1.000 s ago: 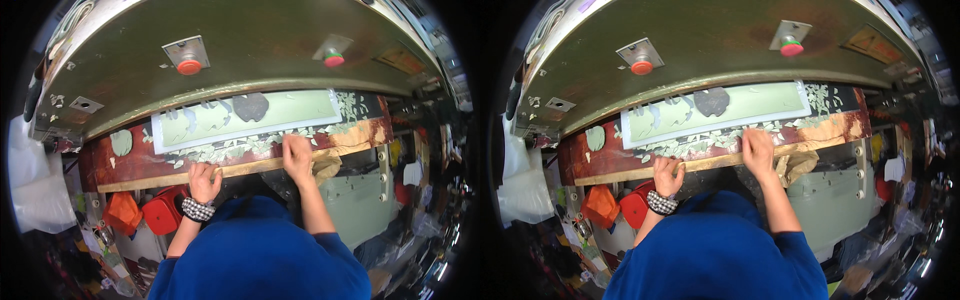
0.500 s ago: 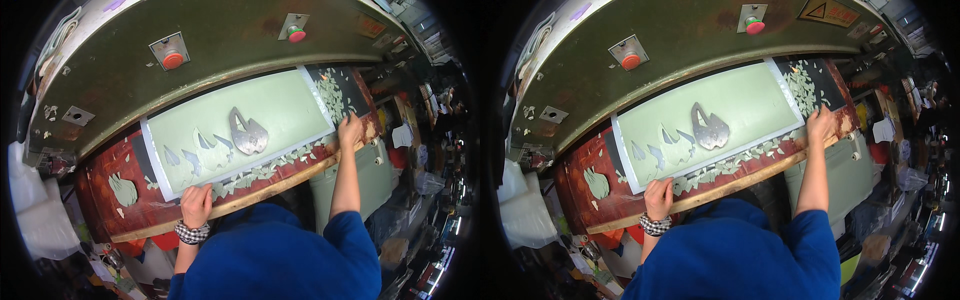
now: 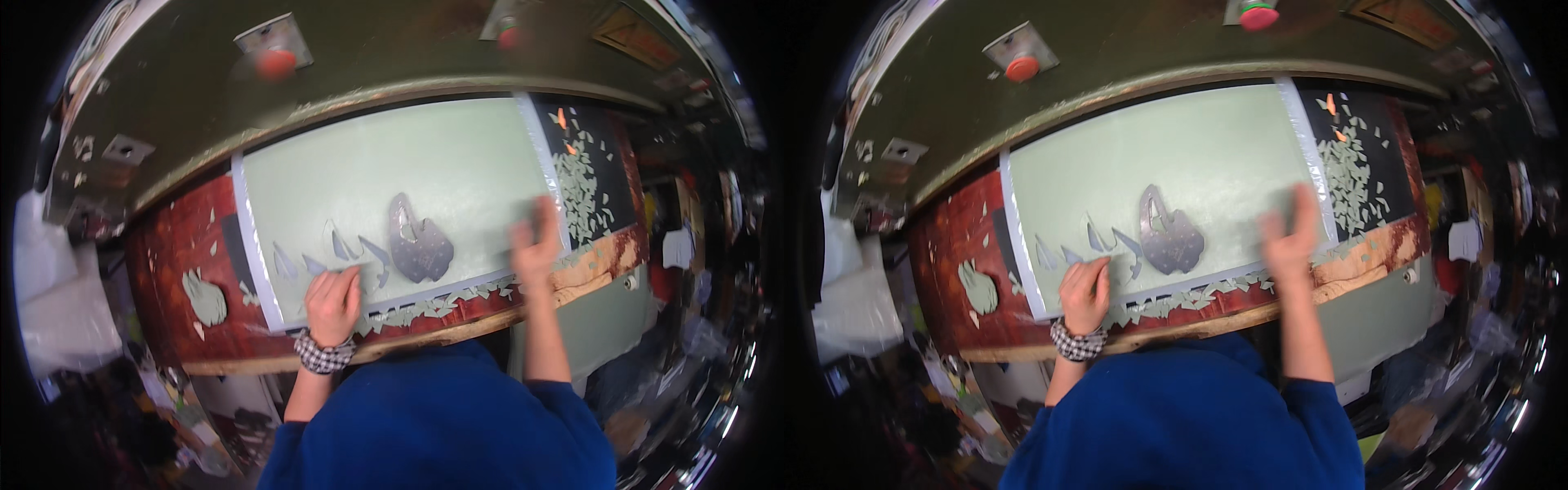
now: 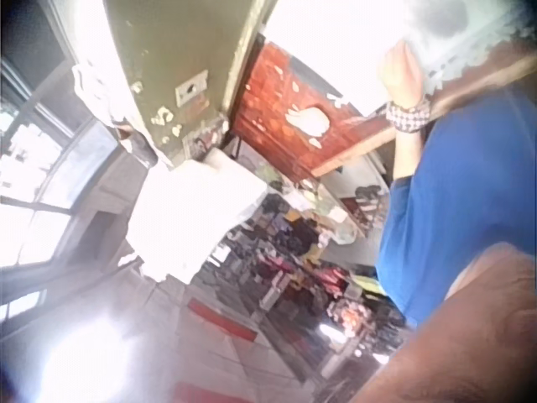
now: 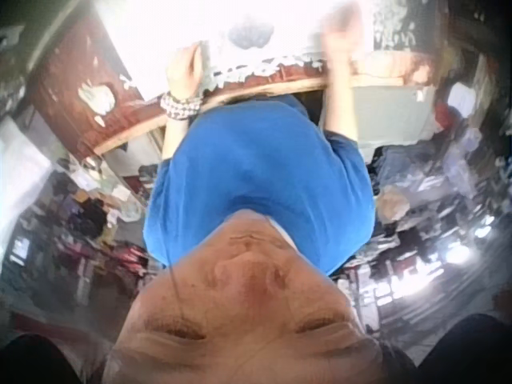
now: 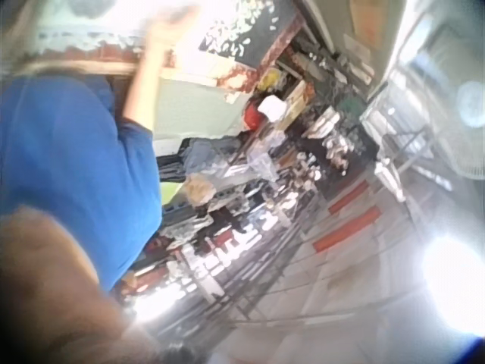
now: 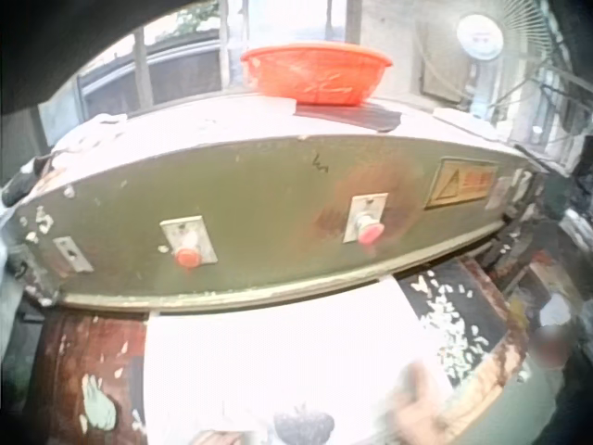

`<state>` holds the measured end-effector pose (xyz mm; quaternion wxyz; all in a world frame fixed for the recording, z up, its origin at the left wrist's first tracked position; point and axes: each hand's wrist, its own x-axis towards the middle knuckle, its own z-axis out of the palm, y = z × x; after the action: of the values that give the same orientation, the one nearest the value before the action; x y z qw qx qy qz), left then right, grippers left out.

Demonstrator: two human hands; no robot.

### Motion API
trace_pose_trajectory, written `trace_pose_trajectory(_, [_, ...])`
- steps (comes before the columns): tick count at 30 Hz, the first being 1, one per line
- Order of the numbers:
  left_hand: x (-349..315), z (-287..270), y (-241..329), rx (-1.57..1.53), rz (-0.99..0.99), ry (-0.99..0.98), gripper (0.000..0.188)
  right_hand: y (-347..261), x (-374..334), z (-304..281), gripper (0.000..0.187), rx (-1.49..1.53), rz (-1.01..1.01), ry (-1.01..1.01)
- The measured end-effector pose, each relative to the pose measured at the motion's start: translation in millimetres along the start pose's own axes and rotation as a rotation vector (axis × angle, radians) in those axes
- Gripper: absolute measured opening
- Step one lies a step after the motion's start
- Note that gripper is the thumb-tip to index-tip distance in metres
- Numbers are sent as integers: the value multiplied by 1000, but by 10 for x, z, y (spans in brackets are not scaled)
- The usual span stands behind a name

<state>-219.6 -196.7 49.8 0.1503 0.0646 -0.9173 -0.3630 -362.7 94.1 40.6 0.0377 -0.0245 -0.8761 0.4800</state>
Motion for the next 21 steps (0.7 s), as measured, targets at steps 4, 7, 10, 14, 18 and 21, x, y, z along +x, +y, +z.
trace_pose_trajectory(4, [-27,166,217,80,-189,-22,19,-280,-621,639,102,-290,-556,-527])
trace_pose_trajectory(7, [-44,208,339,129,-289,-26,19,-328,-597,727,99,-19,-541,-378])
trace_pose_trajectory(10, [-26,306,424,-30,-391,21,16,-358,-483,608,100,519,-15,-483])
trace_pose_trajectory(14, [138,662,522,-94,-234,151,19,-369,-383,537,100,828,109,-551])
trace_pose_trajectory(18, [335,978,633,-377,-280,197,24,-344,-309,511,100,859,157,-545])
trace_pose_trajectory(21, [339,990,653,-327,-268,181,22,-300,-212,443,92,1011,363,-550])
